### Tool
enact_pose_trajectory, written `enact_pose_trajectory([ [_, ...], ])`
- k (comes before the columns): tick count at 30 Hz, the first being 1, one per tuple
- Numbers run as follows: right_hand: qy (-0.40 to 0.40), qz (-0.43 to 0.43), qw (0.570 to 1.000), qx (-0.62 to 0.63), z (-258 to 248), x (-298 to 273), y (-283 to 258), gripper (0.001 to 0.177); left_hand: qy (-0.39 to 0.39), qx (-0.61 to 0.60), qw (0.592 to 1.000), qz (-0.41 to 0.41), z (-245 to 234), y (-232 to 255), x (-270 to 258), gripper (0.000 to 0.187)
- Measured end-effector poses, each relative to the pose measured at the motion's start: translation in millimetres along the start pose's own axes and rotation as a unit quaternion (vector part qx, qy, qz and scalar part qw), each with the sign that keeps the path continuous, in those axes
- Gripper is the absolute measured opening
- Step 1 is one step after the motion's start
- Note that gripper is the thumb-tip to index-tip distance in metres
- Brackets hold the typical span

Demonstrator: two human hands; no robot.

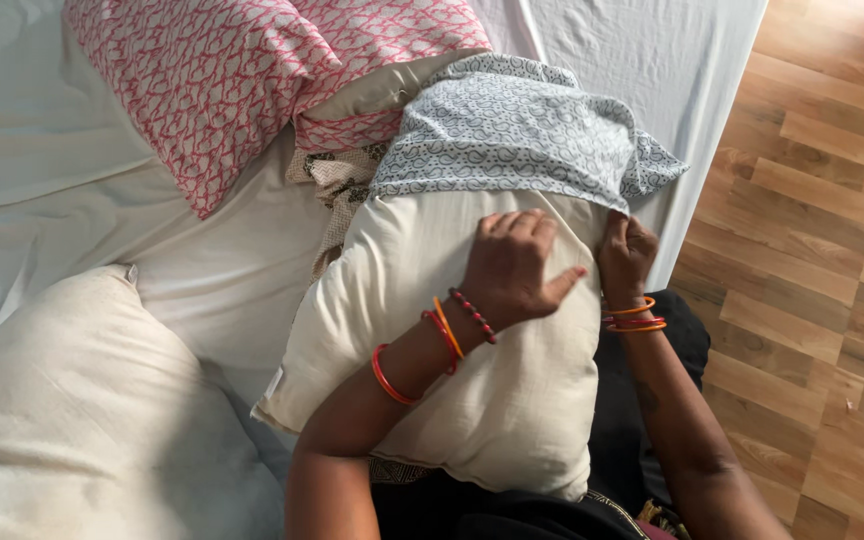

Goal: The person puts a pillow into a pillowcase on a bed and then begins to fold another pillowcase.

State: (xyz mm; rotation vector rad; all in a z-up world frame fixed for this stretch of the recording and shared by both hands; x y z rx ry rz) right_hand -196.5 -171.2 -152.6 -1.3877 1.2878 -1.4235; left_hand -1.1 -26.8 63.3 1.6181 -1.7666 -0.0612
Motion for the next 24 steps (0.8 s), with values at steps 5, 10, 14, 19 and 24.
enact_pose_trajectory([
  [5,0.004,-0.16,0.986,-0.053,11.8,1.2,-131.6,0.032,-0.004,0.071,0.997,0.042,-12.3,26.6,9.6,0.089],
  [10,-0.019,-0.239,0.97,-0.051,21.5,-19.9,-189.6,0.03,0.036,0.041,0.996,0.076,-7.2,20.7,1.4,0.07],
  [14,-0.106,-0.369,0.92,-0.084,36.4,-53.7,-226.8,0.01,-0.007,-0.016,0.999,0.051,46.9,-13.8,-5.2,0.029],
  [19,-0.293,-0.318,0.871,-0.235,55.5,-51.3,-239.8,0.026,-0.047,-0.142,0.988,-0.024,126.5,-48.0,-32.0,0.017],
  [24,-0.258,-0.211,0.891,-0.309,40.7,-37.7,-233.8,0.032,-0.099,-0.052,0.982,0.154,109.2,-8.4,-40.9,0.015],
])
Point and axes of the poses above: each hand's wrist, its own x-axis towards the middle knuckle, its own z-axis out of the palm, y = z × x, the point moved 5 cm from there along x, towards the middle knuckle, and after that the axes turned 7 degrees about y, right-handed, at the moved point
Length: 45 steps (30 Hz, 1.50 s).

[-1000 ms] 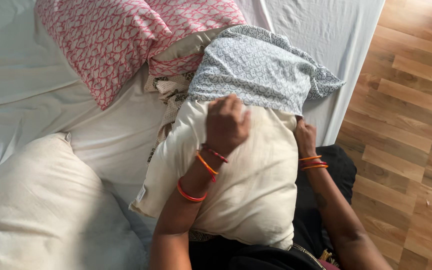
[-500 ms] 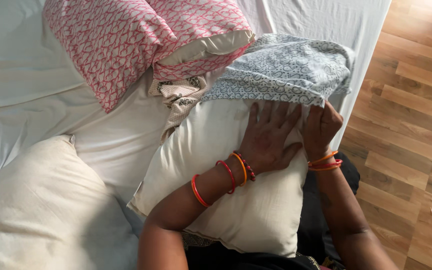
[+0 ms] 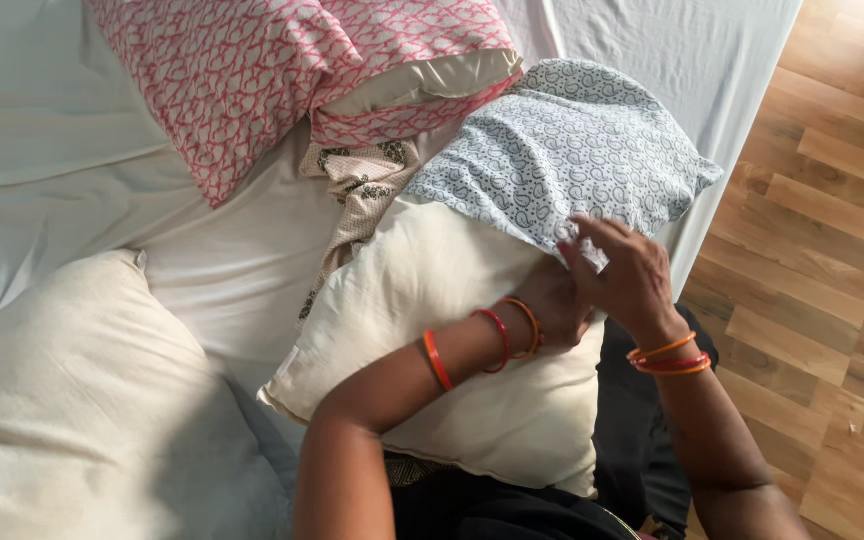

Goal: The person puts a pillow into a pillowcase on a bed and then begins to fold another pillowcase.

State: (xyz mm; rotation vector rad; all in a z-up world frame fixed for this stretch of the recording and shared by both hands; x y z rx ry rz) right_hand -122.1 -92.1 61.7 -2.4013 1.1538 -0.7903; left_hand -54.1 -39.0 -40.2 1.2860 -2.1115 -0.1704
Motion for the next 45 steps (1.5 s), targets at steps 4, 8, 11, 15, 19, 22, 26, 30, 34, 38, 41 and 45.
enact_pose_trajectory([
  [4,-0.002,-0.092,0.991,0.1,32.3,9.3,21.7,0.043,-0.192,-0.007,0.976,-0.099,-28.4,-24.4,10.4,0.021],
  [8,-0.023,-0.104,0.994,-0.039,87.6,-10.6,30.4,0.055,0.067,0.097,0.98,-0.163,-111.3,-121.2,-7.6,0.027],
  [11,-0.001,-0.097,0.995,-0.033,92.1,-30.3,34.7,0.054,0.254,0.149,0.915,-0.275,-167.7,-181.9,-57.4,0.029],
  [15,0.0,-0.086,0.996,-0.008,89.0,-41.5,46.9,0.052,0.076,0.025,0.826,-0.558,-147.0,-215.8,-109.6,0.039],
  [19,0.018,-0.071,0.997,0.009,83.4,-50.5,56.0,0.051,0.046,-0.078,0.818,-0.568,-137.3,-186.4,-102.6,0.049],
  [22,0.014,-0.043,0.997,0.057,65.4,-43.4,56.6,0.052,0.139,-0.043,0.865,-0.48,-140.2,-139.0,-81.0,0.04],
  [26,0.041,-0.1,0.986,0.124,20.8,-15.2,29.1,0.064,0.186,0.093,0.899,-0.386,-128.3,-60.7,-46.0,0.035],
  [30,0.008,-0.213,0.974,0.077,-4.7,30.4,-11.4,0.081,0.182,0.106,0.936,-0.281,-125.3,13.4,-20.1,0.044],
  [34,-0.131,-0.262,0.955,-0.054,8.1,83.0,-27.0,0.085,0.182,0.146,0.957,-0.175,-131.5,68.8,-2.5,0.059],
  [38,-0.301,-0.254,0.891,-0.227,25.9,101.3,-16.2,0.095,0.17,0.189,0.955,-0.152,-133.3,92.0,4.4,0.065],
  [41,-0.362,-0.239,0.855,-0.286,33.4,102.1,-13.6,0.087,0.158,0.186,0.96,-0.138,-133.9,94.9,6.0,0.068],
  [45,-0.342,-0.304,0.81,-0.366,45.9,102.4,-20.3,0.025,0.164,0.163,0.965,-0.128,-132.1,93.6,6.4,0.07],
])
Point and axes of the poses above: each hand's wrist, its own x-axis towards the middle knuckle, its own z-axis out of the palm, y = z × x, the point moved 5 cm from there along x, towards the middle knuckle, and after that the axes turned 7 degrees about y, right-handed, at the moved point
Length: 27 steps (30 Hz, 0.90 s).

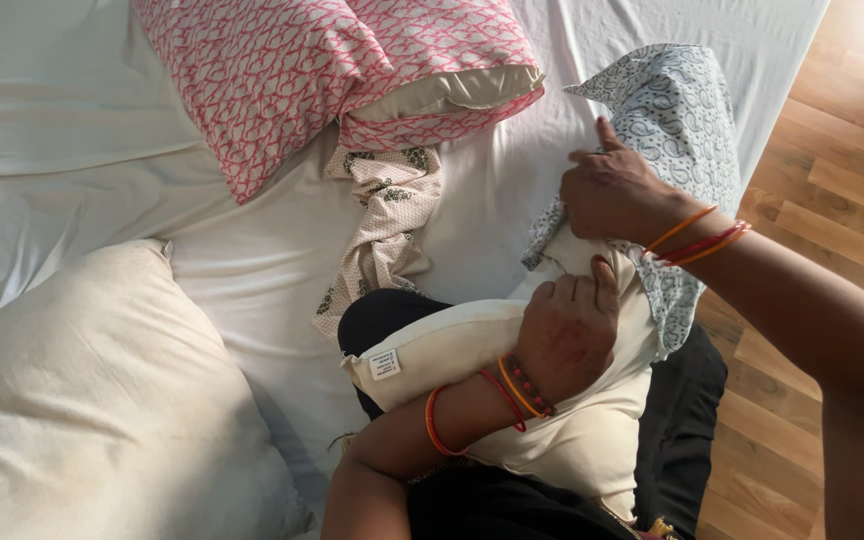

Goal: The person puts a pillow into a pillowcase on a bed and then begins to fold another pillowcase.

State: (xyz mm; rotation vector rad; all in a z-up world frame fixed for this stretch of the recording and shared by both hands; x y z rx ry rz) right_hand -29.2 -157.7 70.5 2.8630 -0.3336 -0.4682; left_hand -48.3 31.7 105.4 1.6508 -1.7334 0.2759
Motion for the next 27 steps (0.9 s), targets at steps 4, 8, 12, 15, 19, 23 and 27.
enact_pose_trajectory([
  [4,0.175,0.054,0.963,0.198,-9.3,-6.2,-11.3,0.014,0.011,0.034,0.999,-0.008,3.3,-11.8,-0.9,0.064],
  [8,0.356,-0.008,0.856,0.374,-19.8,-30.4,-29.9,0.012,0.012,0.022,1.0,-0.014,17.3,-23.3,-8.4,0.051],
  [12,0.348,-0.017,0.812,0.468,-26.6,-52.1,-75.4,0.005,0.008,0.038,0.999,-0.016,64.5,-41.2,-17.5,0.048],
  [15,0.393,-0.032,0.773,0.497,-39.9,-65.7,-87.4,0.018,0.019,0.046,0.999,-0.018,105.8,-57.9,-36.7,0.046],
  [19,0.397,-0.028,0.808,0.434,-43.4,-61.5,-93.7,0.02,0.044,0.097,0.993,-0.041,149.2,-90.7,-55.8,0.044],
  [23,0.377,0.035,0.863,0.335,-29.1,-51.5,-94.3,0.049,-0.006,0.062,0.993,-0.102,150.6,-167.6,-50.9,0.041],
  [27,0.303,0.216,0.904,0.21,29.4,-54.6,-73.6,0.072,-0.07,0.039,0.937,-0.341,136.1,-241.4,-40.7,0.023],
])
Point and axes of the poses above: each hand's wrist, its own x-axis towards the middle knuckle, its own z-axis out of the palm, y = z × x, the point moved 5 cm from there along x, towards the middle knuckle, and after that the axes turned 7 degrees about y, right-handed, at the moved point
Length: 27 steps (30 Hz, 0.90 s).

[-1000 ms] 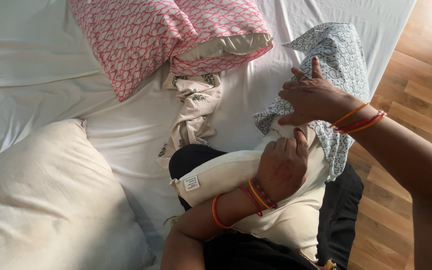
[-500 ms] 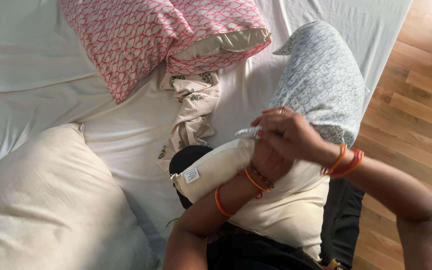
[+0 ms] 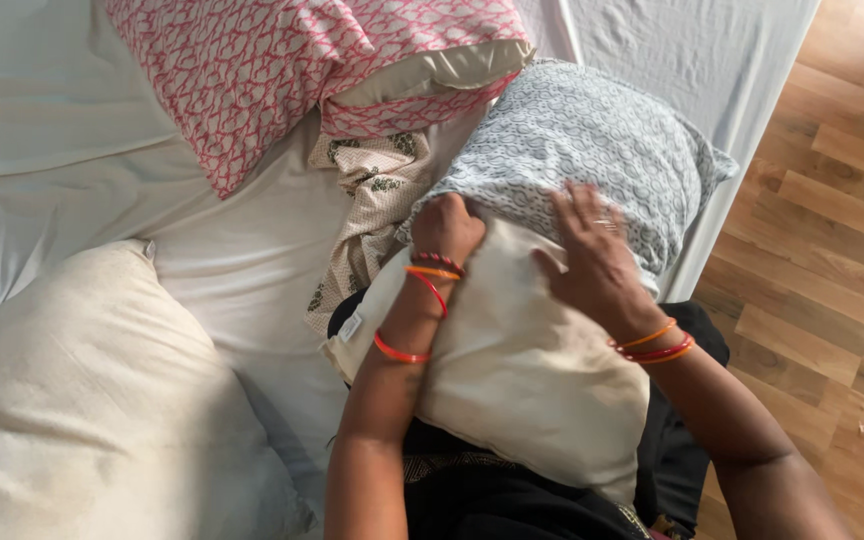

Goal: The person puts a pillow into a pillowcase on a bed and then begins to fold another pillowcase.

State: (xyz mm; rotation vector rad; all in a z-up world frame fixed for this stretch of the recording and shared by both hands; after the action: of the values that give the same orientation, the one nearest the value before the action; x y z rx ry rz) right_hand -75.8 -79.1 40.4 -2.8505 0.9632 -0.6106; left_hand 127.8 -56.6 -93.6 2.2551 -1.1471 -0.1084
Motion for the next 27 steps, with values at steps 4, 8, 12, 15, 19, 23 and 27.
enact_pose_trajectory([
  [4,0.055,0.097,0.994,0.004,18.0,-36.3,66.3,0.052,0.007,-0.002,1.0,0.0,-13.8,8.5,5.8,0.023],
  [8,0.116,0.143,0.983,0.029,25.2,-74.7,87.7,0.015,-0.01,-0.012,1.0,-0.017,-43.4,41.2,1.4,0.034],
  [12,0.162,0.133,0.977,0.051,31.7,-80.7,89.5,0.011,-0.04,-0.042,0.998,-0.005,-64.5,60.4,-8.5,0.053],
  [15,0.122,0.232,0.956,0.131,44.9,-74.5,93.6,0.012,-0.043,-0.035,0.998,0.031,-43.8,45.7,-9.4,0.043],
  [19,0.04,0.28,0.872,0.4,42.9,-84.8,52.8,0.019,0.034,-0.002,0.998,0.048,15.2,4.9,0.0,0.018],
  [23,-0.058,0.246,0.947,0.199,34.4,-69.5,18.0,0.031,0.017,-0.029,0.999,0.006,43.2,-16.2,7.9,0.019],
  [27,0.096,0.183,0.966,0.156,17.6,-72.0,26.7,0.029,0.093,0.013,0.994,0.059,28.7,-8.5,7.4,0.012],
])
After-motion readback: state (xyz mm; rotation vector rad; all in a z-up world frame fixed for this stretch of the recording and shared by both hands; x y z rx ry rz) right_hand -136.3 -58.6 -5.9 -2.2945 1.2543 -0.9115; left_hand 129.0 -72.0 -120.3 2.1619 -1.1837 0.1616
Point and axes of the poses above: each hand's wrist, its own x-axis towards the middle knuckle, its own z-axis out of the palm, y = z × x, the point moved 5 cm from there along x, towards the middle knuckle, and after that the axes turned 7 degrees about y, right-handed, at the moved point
